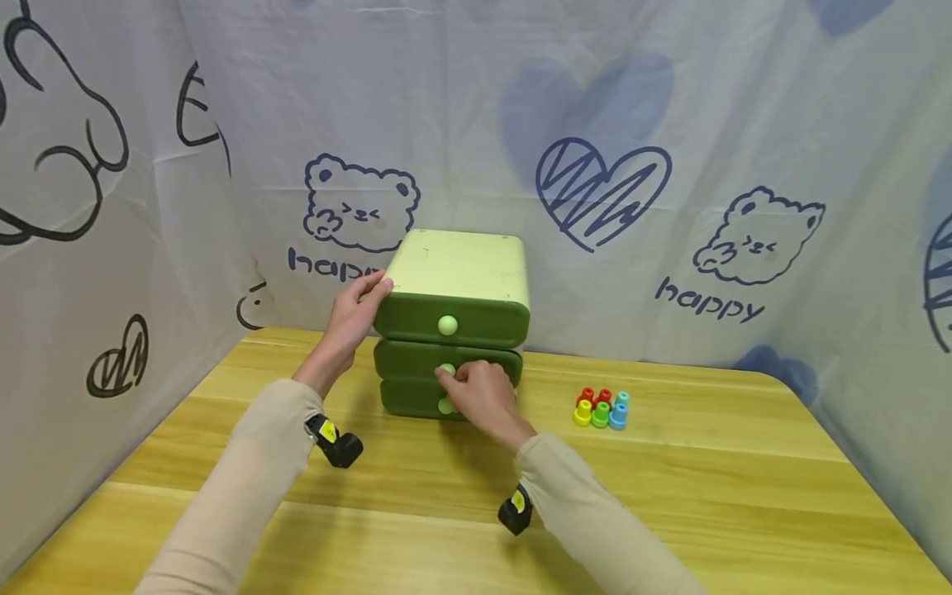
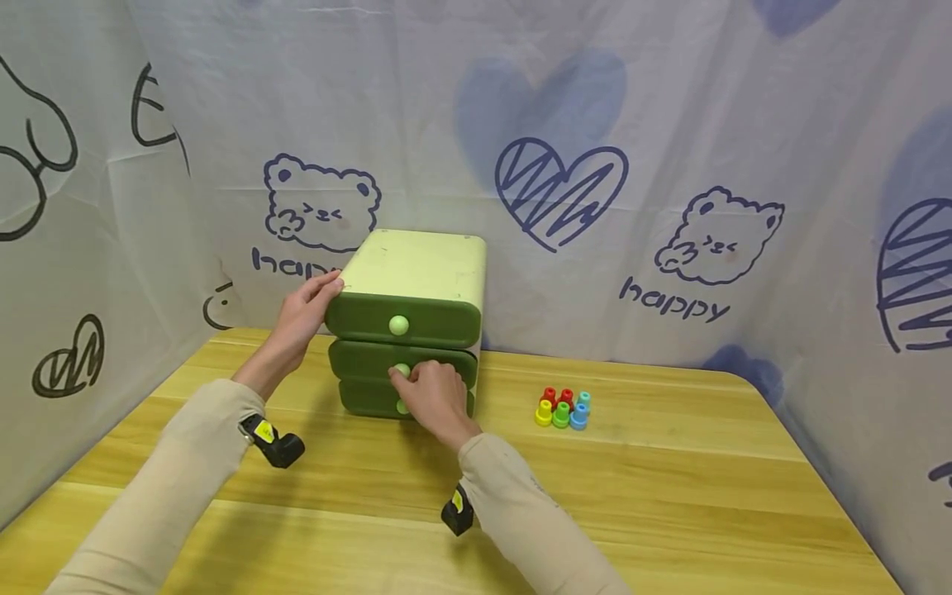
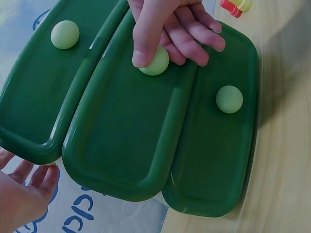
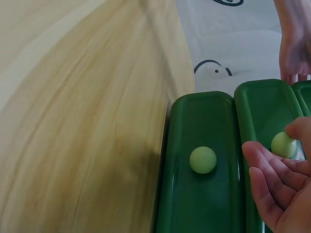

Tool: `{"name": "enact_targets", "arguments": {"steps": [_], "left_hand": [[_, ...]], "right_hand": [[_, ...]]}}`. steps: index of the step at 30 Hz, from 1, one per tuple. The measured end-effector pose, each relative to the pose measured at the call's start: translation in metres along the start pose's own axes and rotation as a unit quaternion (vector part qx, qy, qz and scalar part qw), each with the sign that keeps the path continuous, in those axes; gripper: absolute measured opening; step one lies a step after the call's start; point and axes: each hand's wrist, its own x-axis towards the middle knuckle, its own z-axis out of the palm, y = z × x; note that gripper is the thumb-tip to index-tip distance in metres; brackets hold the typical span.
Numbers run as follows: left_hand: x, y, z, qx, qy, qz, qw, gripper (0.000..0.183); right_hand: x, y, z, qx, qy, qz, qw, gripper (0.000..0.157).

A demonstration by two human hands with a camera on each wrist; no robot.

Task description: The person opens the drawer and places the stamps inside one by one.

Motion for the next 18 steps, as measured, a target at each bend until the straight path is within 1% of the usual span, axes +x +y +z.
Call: {"name": "enact_targets", "arguments": {"steps": [8, 13, 18], "left_hand": [[-0.001, 0.001, -0.003, 0.010, -0.003, -0.009, 0.9999, 0.059], [-0.002, 0.003, -0.005, 0.017, -0.009, -0.011, 0.9998, 0.060], [-0.002, 0.006, -0.003, 0.026, -0.020, -0.008, 0.9994, 0.061]], "right_hand": [[-0.010, -0.004, -0.002, 0.013, -0.006, -0.025, 1.000, 0.055], [-0.013, -0.005, -0.001, 0.011, -0.002, -0.027, 1.000, 0.055], [-0.020, -0.006, -0.004, 0.012, 0.002, -0.026, 1.000, 0.052]]}}
